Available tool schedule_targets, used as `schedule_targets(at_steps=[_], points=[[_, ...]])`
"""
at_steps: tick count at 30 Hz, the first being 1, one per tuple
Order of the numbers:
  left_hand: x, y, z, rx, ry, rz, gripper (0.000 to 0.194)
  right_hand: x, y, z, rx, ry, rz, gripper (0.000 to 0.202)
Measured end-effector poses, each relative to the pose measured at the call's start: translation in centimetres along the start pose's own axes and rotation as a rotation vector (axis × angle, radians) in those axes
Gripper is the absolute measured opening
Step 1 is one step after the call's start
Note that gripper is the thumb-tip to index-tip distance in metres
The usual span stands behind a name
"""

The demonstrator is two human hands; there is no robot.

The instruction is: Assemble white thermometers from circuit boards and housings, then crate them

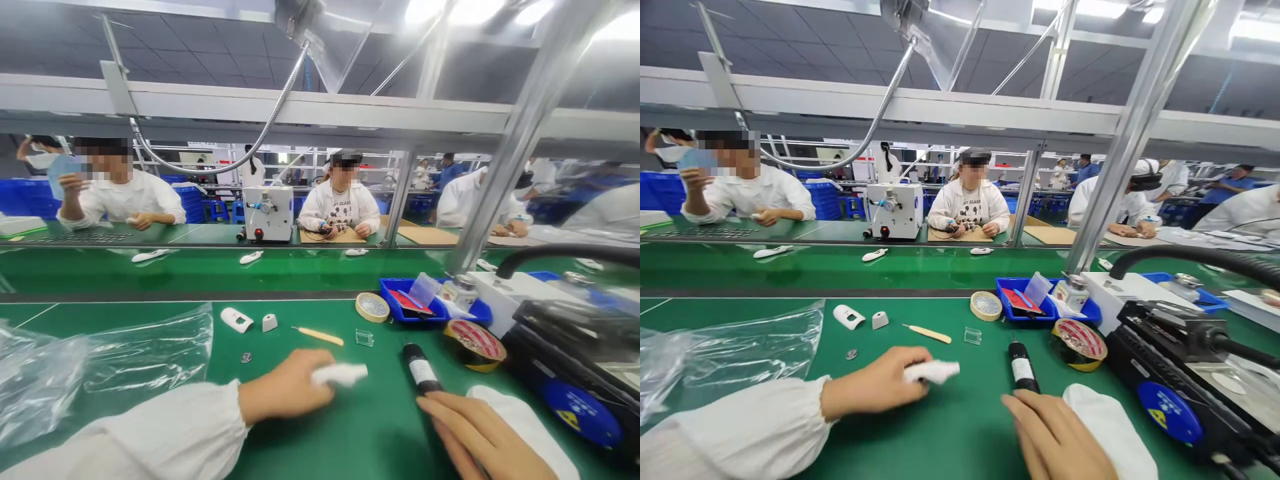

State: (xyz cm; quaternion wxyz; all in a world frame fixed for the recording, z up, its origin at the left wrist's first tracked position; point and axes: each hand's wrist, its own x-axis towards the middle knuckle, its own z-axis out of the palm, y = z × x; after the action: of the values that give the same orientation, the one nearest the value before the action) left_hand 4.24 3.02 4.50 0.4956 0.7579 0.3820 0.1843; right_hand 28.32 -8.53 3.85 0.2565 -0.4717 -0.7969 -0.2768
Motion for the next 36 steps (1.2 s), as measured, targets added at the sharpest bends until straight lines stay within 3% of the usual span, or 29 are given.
schedule_targets(at_steps=[4,8,10,12,14,17,20,23,25,27,31,34,36], points=[[-4.5,-1.8,0.1,0.203,-0.01,0.044,0.023,3.4,-7.0,2.6,0.145,-0.035,0.01,0.037],[-6.3,-3.2,-0.7,0.125,-0.006,-0.056,0.031,4.9,-11.4,5.7,0.284,-0.07,0.079,0.035],[-7.0,-4.0,-1.6,0.068,0.043,-0.031,0.046,5.4,-11.6,6.0,0.329,-0.144,0.115,0.031],[-7.5,-4.7,-2.8,0.006,0.163,0.028,0.056,6.1,-11.0,5.6,0.334,-0.201,0.143,0.028],[-8.0,-5.5,-4.0,-0.059,0.302,0.051,0.049,6.8,-10.3,4.9,0.339,-0.177,0.206,0.025],[-8.6,-6.7,-5.5,-0.15,0.436,0.016,0.033,7.5,-9.9,4.6,0.367,-0.043,0.375,0.022],[-8.9,-7.3,-6.2,-0.193,0.507,0.011,0.027,7.6,-10.1,5.3,0.358,-0.159,0.307,0.025],[-9.0,-7.5,-6.4,-0.209,0.523,0.025,0.023,7.9,-10.3,5.5,0.41,-0.309,0.276,0.029],[-9.1,-7.5,-6.4,-0.216,0.506,0.022,0.022,8.1,-10.2,5.1,0.455,-0.234,0.414,0.026],[-9.1,-7.5,-6.3,-0.217,0.487,0.017,0.022,8.3,-10.2,4.9,0.443,-0.192,0.458,0.027],[-9.2,-7.7,-6.1,-0.195,0.475,0.01,0.021,8.4,-10.5,4.9,0.359,-0.375,0.338,0.034],[-9.1,-7.8,-6.0,-0.181,0.46,0.012,0.021,8.5,-10.8,4.9,0.335,-0.24,0.397,0.027],[-9.1,-8.0,-6.0,-0.204,0.457,0.006,0.021,8.4,-11.1,5.1,0.268,-0.173,0.33,0.03]])
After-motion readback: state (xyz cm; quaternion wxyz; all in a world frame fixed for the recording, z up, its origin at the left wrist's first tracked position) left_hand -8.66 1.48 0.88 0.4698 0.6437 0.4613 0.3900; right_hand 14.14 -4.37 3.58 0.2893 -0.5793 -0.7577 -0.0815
